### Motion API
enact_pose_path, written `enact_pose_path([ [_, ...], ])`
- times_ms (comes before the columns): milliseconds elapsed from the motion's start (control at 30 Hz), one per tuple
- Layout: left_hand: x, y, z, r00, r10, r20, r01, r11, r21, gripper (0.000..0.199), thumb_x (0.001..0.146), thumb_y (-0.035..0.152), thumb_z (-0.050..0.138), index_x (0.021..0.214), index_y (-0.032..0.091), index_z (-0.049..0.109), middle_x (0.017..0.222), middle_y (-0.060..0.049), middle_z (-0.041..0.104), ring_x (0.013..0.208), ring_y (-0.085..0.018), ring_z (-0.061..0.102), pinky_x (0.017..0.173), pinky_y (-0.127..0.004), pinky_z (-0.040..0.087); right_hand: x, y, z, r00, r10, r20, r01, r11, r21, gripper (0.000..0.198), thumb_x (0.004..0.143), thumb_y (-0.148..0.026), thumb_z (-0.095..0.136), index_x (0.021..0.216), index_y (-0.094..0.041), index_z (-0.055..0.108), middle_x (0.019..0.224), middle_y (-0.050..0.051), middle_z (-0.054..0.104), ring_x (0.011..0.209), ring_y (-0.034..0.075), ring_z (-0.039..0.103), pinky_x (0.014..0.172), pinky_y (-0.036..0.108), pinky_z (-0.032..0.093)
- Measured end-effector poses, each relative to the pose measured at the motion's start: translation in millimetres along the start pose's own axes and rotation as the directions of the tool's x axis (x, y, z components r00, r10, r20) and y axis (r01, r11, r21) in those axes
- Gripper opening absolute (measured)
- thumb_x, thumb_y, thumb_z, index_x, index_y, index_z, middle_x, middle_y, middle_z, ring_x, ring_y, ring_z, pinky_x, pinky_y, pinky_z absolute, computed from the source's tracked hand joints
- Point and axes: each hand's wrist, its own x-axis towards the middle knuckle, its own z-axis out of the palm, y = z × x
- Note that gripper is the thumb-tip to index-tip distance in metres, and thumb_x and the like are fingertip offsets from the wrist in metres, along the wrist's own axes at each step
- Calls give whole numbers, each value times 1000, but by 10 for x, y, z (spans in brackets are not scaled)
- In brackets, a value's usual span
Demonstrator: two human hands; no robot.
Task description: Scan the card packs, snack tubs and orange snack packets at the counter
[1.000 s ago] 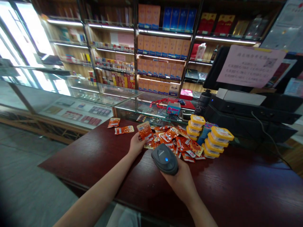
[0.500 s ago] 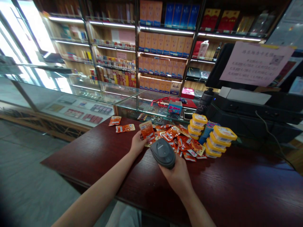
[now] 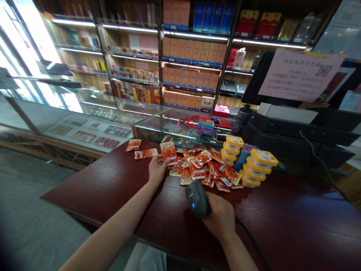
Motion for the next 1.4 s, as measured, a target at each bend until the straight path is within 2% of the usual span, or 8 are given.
enact_pose_path([
  [100, -22, 59, -32, 1000, 17, -25, -11, 980, 201, 21, 73, 32, 64, 86, 17, 59, 70, -2, 66, 59, -15, 61, 56, -27, 48, -51, 73, 52, 998, -55, -11, 55, 998, -9, 28, 73, -17, 49, 98, -15, 62, 87, 10, 71, 75, 21, 66, 69, 30, 48],
  [267, -86, 136, -43, 994, 93, -52, -45, 812, 582, 19, 73, 34, 65, 83, 18, 64, 72, -3, 69, 68, -17, 64, 65, -27, 45, -71, 76, 28, 999, -34, 6, 34, 999, 21, 24, 75, -20, 51, 96, -16, 63, 86, 9, 71, 75, 21, 66, 70, 30, 47],
  [400, -135, 184, -7, 997, 46, 56, -72, 722, 688, 39, 72, 34, 67, 108, 19, 64, 78, -4, 72, 76, -20, 67, 67, -27, 45, -74, 30, -13, 1000, 13, 6, -14, 998, 58, 23, 76, -21, 50, 96, -17, 62, 86, 9, 70, 76, 22, 65, 70, 31, 46],
  [600, -162, 262, 10, 1000, 21, 10, -20, 599, 800, 25, 75, 37, 63, 93, 21, 72, 84, -5, 73, 79, -22, 66, 67, -28, 44, -71, 55, -29, 1000, 16, 12, -17, 997, 79, 24, 76, -20, 52, 97, -16, 61, 84, 7, 70, 74, 21, 65, 69, 32, 45],
  [800, -156, 229, 17, 957, 129, 261, -291, 453, 843, 30, 82, 37, 55, 99, 21, 74, 88, -9, 69, 85, -23, 61, 80, -32, 43, -77, 72, -16, 1000, -18, 18, 17, 997, 81, 23, 77, -22, 53, 97, -16, 61, 83, 7, 70, 73, 20, 64, 68, 30, 45],
  [900, -156, 204, 24, 963, 106, 247, -269, 375, 887, 33, 82, 36, 56, 104, 19, 73, 96, -12, 66, 92, -25, 58, 86, -34, 41, -77, 45, -20, 1000, 20, 11, -21, 995, 98, 23, 76, -22, 50, 96, -16, 62, 82, 8, 69, 73, 21, 63, 70, 30, 44],
  [1233, -196, 228, 60, 931, 48, 361, -355, 342, 870, 27, 85, 36, 52, 87, 21, 75, 90, -10, 64, 90, -25, 56, 83, -35, 40, -80, 52, 0, 999, 17, 29, -20, 993, 116, 25, 75, -22, 50, 95, -17, 63, 81, 7, 69, 72, 20, 63, 69, 30, 45],
  [1400, -187, 206, 73, 939, 65, 338, -332, 432, 839, 28, 80, 33, 60, 103, 20, 69, 94, -8, 65, 91, -22, 57, 84, -32, 41, -80, 53, 1, 999, 17, 43, -22, 993, 114, 25, 75, -23, 50, 96, -17, 63, 81, 7, 69, 74, 21, 63, 69, 30, 45],
])
